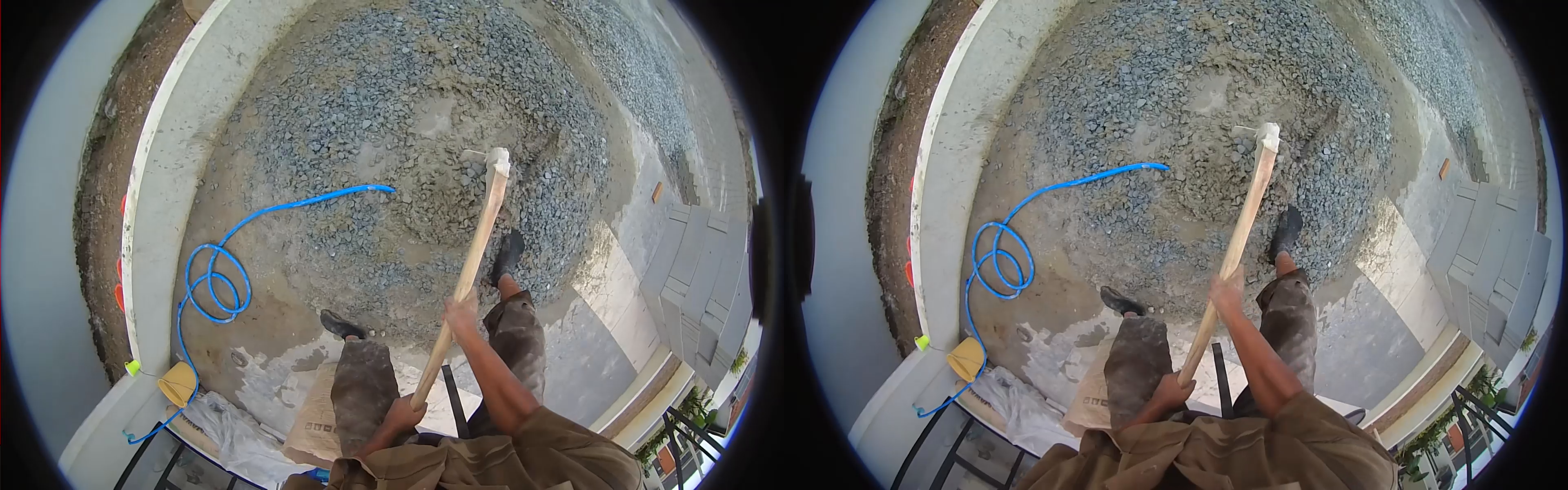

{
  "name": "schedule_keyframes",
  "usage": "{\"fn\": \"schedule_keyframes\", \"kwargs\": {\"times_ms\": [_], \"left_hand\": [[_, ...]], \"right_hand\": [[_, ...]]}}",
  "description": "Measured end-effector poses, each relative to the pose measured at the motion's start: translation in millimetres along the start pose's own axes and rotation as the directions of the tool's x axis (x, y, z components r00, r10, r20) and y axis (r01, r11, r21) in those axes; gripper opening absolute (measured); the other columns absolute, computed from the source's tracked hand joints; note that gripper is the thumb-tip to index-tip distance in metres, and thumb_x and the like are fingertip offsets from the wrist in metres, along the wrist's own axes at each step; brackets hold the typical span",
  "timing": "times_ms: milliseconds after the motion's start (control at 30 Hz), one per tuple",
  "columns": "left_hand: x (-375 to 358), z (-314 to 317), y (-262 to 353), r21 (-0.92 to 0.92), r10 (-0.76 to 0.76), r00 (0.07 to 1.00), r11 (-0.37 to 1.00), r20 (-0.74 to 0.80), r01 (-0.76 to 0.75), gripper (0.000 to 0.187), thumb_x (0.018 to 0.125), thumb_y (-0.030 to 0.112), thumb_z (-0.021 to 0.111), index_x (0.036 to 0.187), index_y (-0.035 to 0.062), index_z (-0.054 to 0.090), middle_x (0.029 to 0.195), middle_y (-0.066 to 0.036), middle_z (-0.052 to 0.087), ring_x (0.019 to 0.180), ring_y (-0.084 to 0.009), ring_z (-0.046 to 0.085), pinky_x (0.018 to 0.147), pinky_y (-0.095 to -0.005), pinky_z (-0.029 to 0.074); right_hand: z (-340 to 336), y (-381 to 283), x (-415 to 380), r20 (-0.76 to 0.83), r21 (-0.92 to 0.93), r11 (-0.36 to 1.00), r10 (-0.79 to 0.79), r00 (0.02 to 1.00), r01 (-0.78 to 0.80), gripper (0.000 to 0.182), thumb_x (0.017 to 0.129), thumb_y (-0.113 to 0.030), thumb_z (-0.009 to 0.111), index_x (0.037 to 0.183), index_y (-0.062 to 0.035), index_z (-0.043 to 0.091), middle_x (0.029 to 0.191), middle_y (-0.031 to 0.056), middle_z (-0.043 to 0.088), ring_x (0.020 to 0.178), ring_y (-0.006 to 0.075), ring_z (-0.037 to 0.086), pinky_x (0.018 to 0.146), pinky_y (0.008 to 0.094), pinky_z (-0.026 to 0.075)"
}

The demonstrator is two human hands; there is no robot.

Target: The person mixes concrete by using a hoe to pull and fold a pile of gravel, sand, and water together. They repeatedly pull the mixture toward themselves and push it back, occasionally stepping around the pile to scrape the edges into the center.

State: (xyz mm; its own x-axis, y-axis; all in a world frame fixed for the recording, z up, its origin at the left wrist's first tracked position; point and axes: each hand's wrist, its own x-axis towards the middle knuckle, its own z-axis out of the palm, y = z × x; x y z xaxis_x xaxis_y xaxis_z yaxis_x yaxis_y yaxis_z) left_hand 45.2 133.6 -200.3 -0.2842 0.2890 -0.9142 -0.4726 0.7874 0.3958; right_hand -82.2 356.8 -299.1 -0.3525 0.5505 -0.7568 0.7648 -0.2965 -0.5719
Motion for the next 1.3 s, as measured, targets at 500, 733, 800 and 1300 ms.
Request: {"fn": "schedule_keyframes", "kwargs": {"times_ms": [500, 733, 800, 1300], "left_hand": [[252.1, -179.7, 218.6, -0.043, 0.327, 0.881, 0.931, -0.342, -0.362, 0.04, 0.08, 0.039, 0.075, 0.089, 0.0003, 0.068, 0.068, -0.014, 0.065, 0.062, -0.026, 0.064, 0.059, -0.0387, 0.05], [187.1, -125.5, 136.8, -0.617, 0.062, 0.98, 0.769, -0.19, -0.169, 0.035, 0.084, 0.03, 0.073, 0.066, 0.0038, 0.059, 0.054, -0.004, 0.056, 0.045, -0.0132, 0.053, 0.044, -0.0311, 0.041], [164.5, -107.7, 123.8, -0.664, 0.084, 0.979, 0.723, -0.187, -0.189, 0.037, 0.085, 0.029, 0.072, 0.061, 0.0054, 0.056, 0.051, -0.004, 0.054, 0.044, -0.0133, 0.052, 0.044, -0.0306, 0.041], [57.5, 58.7, 16.7, -0.129, 0.087, 0.996, 0.988, 0.029, -0.083, 0.041, 0.083, 0.035, 0.07, 0.105, 0.0006, 0.066, 0.089, -0.025, 0.069, 0.089, -0.0407, 0.068, 0.078, -0.0444, 0.054]], "right_hand": [[100.2, -336.3, 201.4, 0.036, 0.049, 0.829, -0.558, 0.829, 0.556, 0.037, 0.085, -0.014, 0.064, 0.11, 0.002, 0.041, 0.077, 0.013, 0.057, 0.053, 0.0178, 0.059, 0.046, 0.0326, 0.053], [189.2, -209.4, 182.2, 0.192, -0.566, 0.77, -0.226, 0.955, 0.295, 0.057, 0.079, -0.018, 0.071, 0.123, 0.0058, 0.043, 0.121, 0.0302, 0.058, 0.115, 0.0415, 0.059, 0.097, 0.0431, 0.049], [186.4, -193.0, 166.4, 0.211, -0.58, 0.756, -0.221, 0.952, 0.304, 0.056, 0.079, -0.018, 0.07, 0.123, 0.0054, 0.044, 0.12, 0.0308, 0.058, 0.114, 0.0416, 0.06, 0.096, 0.0434, 0.05], [-5.6, -62.7, -7.8, 0.217, 0.059, 0.993, -0.116, 0.969, 0.105, 0.031, 0.081, -0.004, 0.058, 0.107, -0.0044, 0.042, 0.065, 0.0038, 0.05, 0.046, 0.0139, 0.051, 0.04, 0.0295, 0.044]]}}
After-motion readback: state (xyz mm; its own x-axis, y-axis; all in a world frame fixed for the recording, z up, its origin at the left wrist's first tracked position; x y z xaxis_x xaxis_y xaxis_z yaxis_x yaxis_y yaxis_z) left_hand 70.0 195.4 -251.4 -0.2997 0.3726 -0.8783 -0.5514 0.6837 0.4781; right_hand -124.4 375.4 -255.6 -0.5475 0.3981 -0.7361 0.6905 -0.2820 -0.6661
